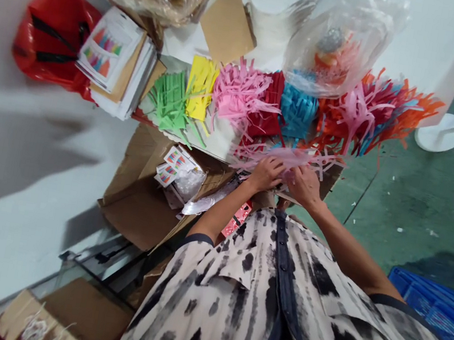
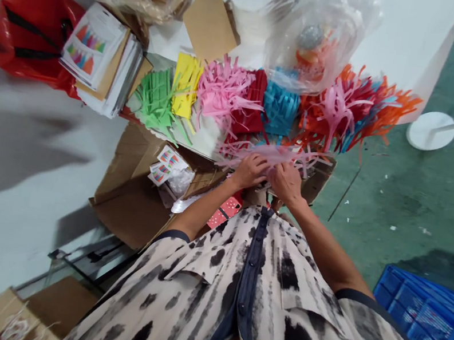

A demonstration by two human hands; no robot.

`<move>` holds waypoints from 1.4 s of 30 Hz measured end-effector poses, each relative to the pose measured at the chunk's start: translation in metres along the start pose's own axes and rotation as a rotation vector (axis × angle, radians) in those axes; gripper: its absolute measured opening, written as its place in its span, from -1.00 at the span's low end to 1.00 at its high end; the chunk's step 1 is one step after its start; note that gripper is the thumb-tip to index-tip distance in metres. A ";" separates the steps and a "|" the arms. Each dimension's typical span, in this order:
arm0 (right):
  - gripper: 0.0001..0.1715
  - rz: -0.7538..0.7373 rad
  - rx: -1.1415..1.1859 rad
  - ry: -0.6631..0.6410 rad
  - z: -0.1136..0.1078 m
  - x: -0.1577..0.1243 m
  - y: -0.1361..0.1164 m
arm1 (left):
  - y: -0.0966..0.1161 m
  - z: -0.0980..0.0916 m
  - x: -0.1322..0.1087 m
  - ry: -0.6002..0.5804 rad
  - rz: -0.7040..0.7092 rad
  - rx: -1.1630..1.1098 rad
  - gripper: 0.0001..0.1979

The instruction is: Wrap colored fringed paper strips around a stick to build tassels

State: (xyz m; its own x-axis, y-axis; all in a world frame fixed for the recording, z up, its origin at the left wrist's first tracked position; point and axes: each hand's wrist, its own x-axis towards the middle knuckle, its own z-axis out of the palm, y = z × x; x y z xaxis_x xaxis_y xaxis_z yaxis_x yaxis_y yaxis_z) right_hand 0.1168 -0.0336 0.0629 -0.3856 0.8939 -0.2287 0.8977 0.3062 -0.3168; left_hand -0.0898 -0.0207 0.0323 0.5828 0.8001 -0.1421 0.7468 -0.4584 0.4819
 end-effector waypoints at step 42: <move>-0.57 0.291 0.254 -0.164 0.002 0.051 0.033 | -0.002 -0.016 -0.003 0.092 -0.575 -0.190 -0.70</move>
State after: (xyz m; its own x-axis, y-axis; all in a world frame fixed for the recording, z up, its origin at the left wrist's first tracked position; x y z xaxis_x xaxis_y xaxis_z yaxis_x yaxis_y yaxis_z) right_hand 0.1267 0.0219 0.0391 -0.1709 0.8608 -0.4794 0.9010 -0.0604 -0.4296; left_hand -0.0986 -0.0159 0.0456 0.0675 0.9327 -0.3542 0.8583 0.1267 0.4972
